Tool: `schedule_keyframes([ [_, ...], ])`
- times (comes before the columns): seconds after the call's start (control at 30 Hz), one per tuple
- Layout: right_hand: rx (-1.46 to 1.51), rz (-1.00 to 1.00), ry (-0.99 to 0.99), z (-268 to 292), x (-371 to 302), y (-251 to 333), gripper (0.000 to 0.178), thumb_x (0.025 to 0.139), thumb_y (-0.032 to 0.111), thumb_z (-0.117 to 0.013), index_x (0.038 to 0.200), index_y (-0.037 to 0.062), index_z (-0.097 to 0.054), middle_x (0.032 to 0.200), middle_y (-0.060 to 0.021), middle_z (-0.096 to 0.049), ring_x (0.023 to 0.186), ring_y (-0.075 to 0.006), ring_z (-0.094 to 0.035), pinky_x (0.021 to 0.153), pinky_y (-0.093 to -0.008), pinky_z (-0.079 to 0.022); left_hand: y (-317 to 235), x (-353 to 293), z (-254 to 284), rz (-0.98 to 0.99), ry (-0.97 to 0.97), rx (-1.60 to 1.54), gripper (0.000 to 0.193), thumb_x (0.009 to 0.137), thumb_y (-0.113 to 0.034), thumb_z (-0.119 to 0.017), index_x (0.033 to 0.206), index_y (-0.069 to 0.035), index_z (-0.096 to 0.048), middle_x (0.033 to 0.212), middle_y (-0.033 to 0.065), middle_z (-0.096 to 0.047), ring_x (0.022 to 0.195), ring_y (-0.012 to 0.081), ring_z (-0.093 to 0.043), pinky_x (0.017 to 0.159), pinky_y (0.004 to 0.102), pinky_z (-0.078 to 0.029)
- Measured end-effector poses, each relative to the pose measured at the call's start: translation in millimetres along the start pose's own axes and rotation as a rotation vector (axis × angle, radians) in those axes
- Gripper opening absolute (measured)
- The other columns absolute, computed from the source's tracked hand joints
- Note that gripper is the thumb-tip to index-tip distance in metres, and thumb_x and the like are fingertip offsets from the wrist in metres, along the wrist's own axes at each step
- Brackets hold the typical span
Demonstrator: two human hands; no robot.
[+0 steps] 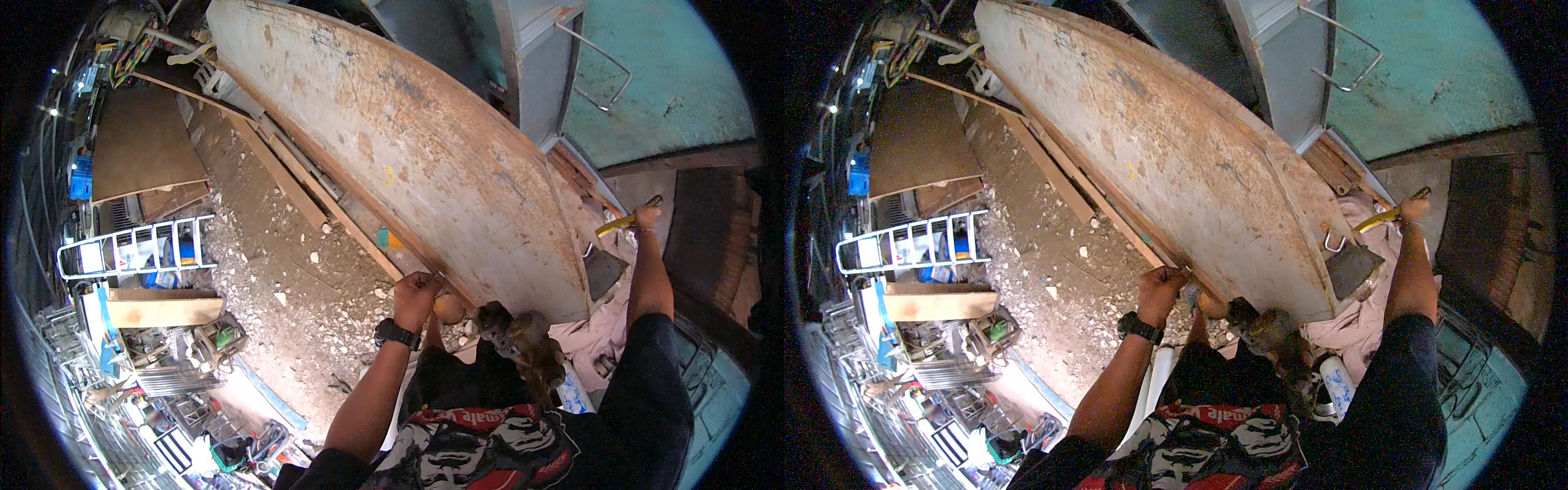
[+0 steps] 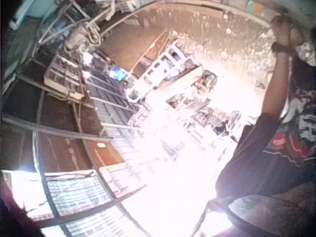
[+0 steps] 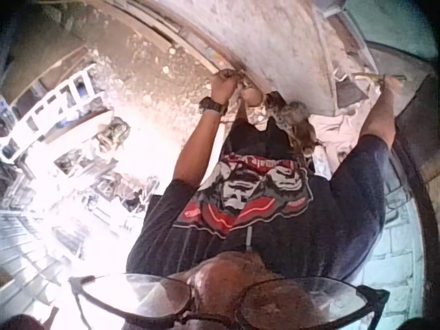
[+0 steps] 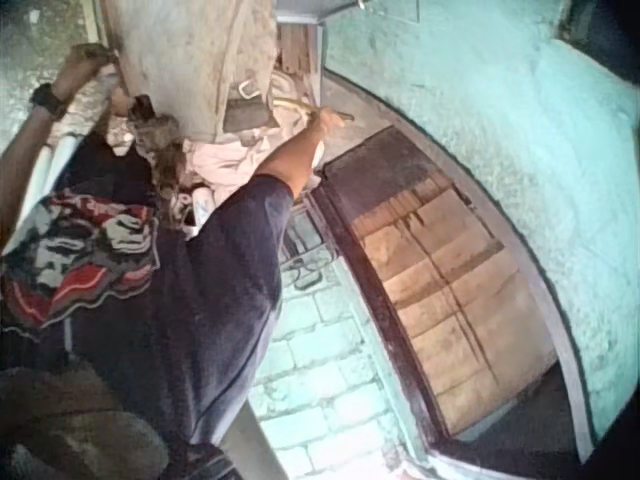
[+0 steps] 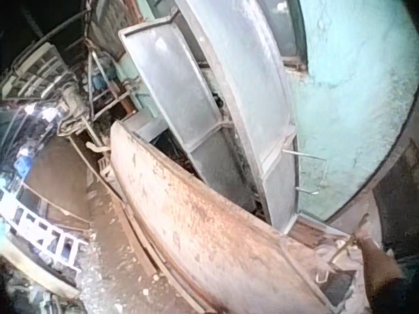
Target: The person walks through a cluttered workshop and uses a tape measure to measure the edges of a large metal frame resting on a curved surface. They repeatedly extend and retract the tape measure along different sections of the frame.
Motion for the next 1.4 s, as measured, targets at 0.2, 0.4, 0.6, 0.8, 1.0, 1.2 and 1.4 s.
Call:
schedule_keyframes([
  [0.2, 0.220, -0.331, 0.322, -42, -67, 95, 0.041, 0.081, 0.014, -0.056, 0.112, -0.0013, -0.034, 0.098, -0.0229, -0.058, 0.090, -0.0395, -0.065, 0.075, -0.0461, -0.055, 8, -21, 1, 0.009, -0.131, -0.012, 0.016, 0.087, -0.015, -0.073, 0.090, 0.001, -0.073, 0.065, 0.0005, -0.063, 0.054, 0.0067, -0.051, 0.051, 0.0250, -0.041],
  [0.4, 0.146, -0.237, 0.151, -29, -36, 66, 0.047, 0.078, 0.015, -0.058, 0.115, -0.0057, -0.037, 0.105, -0.0258, -0.056, 0.091, -0.0397, -0.064, 0.082, -0.0458, -0.054, 18, -8, 6, -0.070, -0.075, 0.025, 0.017, 0.086, -0.017, -0.074, 0.092, -0.001, -0.075, 0.066, 0.0011, -0.064, 0.054, 0.0065, -0.051, 0.050, 0.0253, -0.041],
  [0.6, 0.071, -0.147, 0.120, -33, -35, 66, 0.049, 0.080, 0.016, -0.057, 0.119, -0.0033, -0.033, 0.106, -0.0243, -0.057, 0.092, -0.0390, -0.063, 0.084, -0.0475, -0.052, 8, -8, 7, -0.075, -0.094, 0.093, 0.016, 0.085, -0.016, -0.075, 0.089, 0.000, -0.075, 0.070, 0.0051, -0.068, 0.057, 0.0084, -0.056, 0.052, 0.0264, -0.044],
  [0.8, 0.264, -0.335, 0.305, -21, -75, 120, 0.051, 0.083, 0.015, -0.054, 0.121, 0.0018, -0.023, 0.108, -0.0242, -0.056, 0.091, -0.0369, -0.062, 0.082, -0.0484, -0.052, 17, -10, 6, -0.041, -0.166, 0.067, 0.015, 0.084, -0.014, -0.075, 0.086, 0.001, -0.075, 0.073, 0.0091, -0.071, 0.063, 0.0128, -0.062, 0.059, 0.0292, -0.049],
  [1.0, 0.263, -0.422, 0.378, -17, -74, 112, 0.055, 0.083, 0.014, -0.055, 0.123, 0.0022, -0.019, 0.110, -0.0256, -0.056, 0.095, -0.0370, -0.063, 0.083, -0.0474, -0.053, 7, -10, 8, -0.002, -0.169, 0.156, 0.019, 0.082, -0.016, -0.077, 0.083, 0.003, -0.075, 0.072, 0.0095, -0.071, 0.064, 0.0131, -0.063, 0.060, 0.0292, -0.050],
  [1.2, 0.186, -0.409, 0.360, -23, -52, 75, 0.054, 0.082, 0.012, -0.055, 0.122, 0.0002, -0.020, 0.111, -0.0275, -0.055, 0.096, -0.0382, -0.063, 0.086, -0.0464, -0.051, 5, -7, 7, -0.027, -0.167, 0.094, 0.018, 0.081, -0.015, -0.077, 0.080, 0.003, -0.074, 0.070, 0.0083, -0.070, 0.061, 0.0125, -0.062, 0.058, 0.0283, -0.049],
  [1.4, 0.172, -0.351, 0.247, -19, -54, 79, 0.051, 0.081, 0.013, -0.056, 0.119, 0.0012, -0.025, 0.112, -0.0279, -0.055, 0.097, -0.0386, -0.063, 0.088, -0.0465, -0.051, 12, -4, 6, 0.010, -0.174, 0.046, 0.014, 0.080, -0.010, -0.076, 0.079, 0.003, -0.074, 0.068, 0.0056, -0.069, 0.060, 0.0108, -0.059, 0.056, 0.0272, -0.047],
])
Point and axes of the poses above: each hand's wrist, its own x-axis towards the middle knuckle, its own z-axis out of the back of the hand, y = z × x, the point moved 7 cm from there along x, towards the middle knuckle
